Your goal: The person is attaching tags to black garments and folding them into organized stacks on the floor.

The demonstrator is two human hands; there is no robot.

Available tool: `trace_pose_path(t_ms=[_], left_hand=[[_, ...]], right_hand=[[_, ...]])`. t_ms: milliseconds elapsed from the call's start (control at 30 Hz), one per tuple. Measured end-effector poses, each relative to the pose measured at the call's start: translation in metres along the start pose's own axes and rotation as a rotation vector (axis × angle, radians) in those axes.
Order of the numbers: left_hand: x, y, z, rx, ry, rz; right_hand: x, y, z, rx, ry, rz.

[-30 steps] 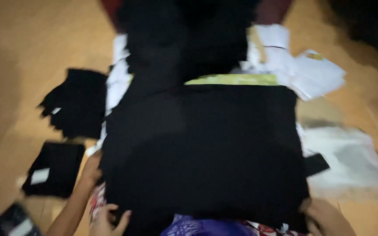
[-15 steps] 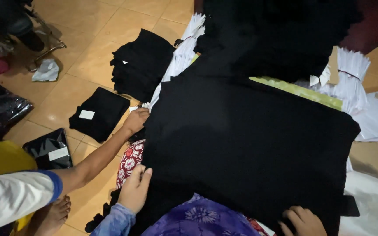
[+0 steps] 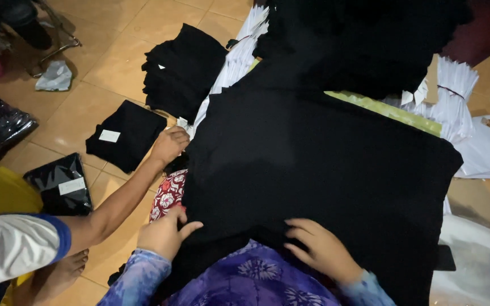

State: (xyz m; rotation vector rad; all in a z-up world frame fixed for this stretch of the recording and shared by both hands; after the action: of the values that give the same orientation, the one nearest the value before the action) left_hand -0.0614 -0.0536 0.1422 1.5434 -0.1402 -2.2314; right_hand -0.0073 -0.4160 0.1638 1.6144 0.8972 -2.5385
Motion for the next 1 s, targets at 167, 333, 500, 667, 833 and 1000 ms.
trace_pose_path(t_ms=[167, 333, 500, 667, 833, 1000], left_hand=[[0.006, 0.029, 0.011, 0.179, 0.234, 0.011], [0.038, 0.010, 0.008, -0.079, -0.139, 0.073], [0.035, 0.017, 0.008, -0.017, -0.165, 0.100], [0.030, 0.026, 0.005, 0.153, -0.006, 0.094], [-0.004, 0.043, 0.014, 0.378, 0.370, 0.578], [0.010, 0.034, 0.004, 0.174, 0.353, 0.867]], right_hand=[[0.011, -0.056, -0.065, -0.154, -0.049, 0.086], [0.017, -0.060, -0.085, -0.160, -0.031, -0.004], [0.011, -0.056, -0.088, -0.115, -0.098, -0.085], [0.013, -0.057, -0.089, -0.027, -0.185, -0.066], [0.006, -0.063, -0.086, -0.056, -0.181, -0.096], [0.007, -0.073, -0.089, 0.023, -0.241, -0.016]])
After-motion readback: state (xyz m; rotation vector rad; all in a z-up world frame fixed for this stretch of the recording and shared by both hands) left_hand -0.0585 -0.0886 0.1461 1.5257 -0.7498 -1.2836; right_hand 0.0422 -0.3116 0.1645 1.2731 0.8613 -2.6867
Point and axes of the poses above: each hand's wrist, its own z-axis away from the middle knuckle, its own x-axis out of the palm, y = z × x, the point moved 5 cm from there along -z, towards the middle knuckle, and after that the axes turned 11 degrees about x, right-handed, at the moved point
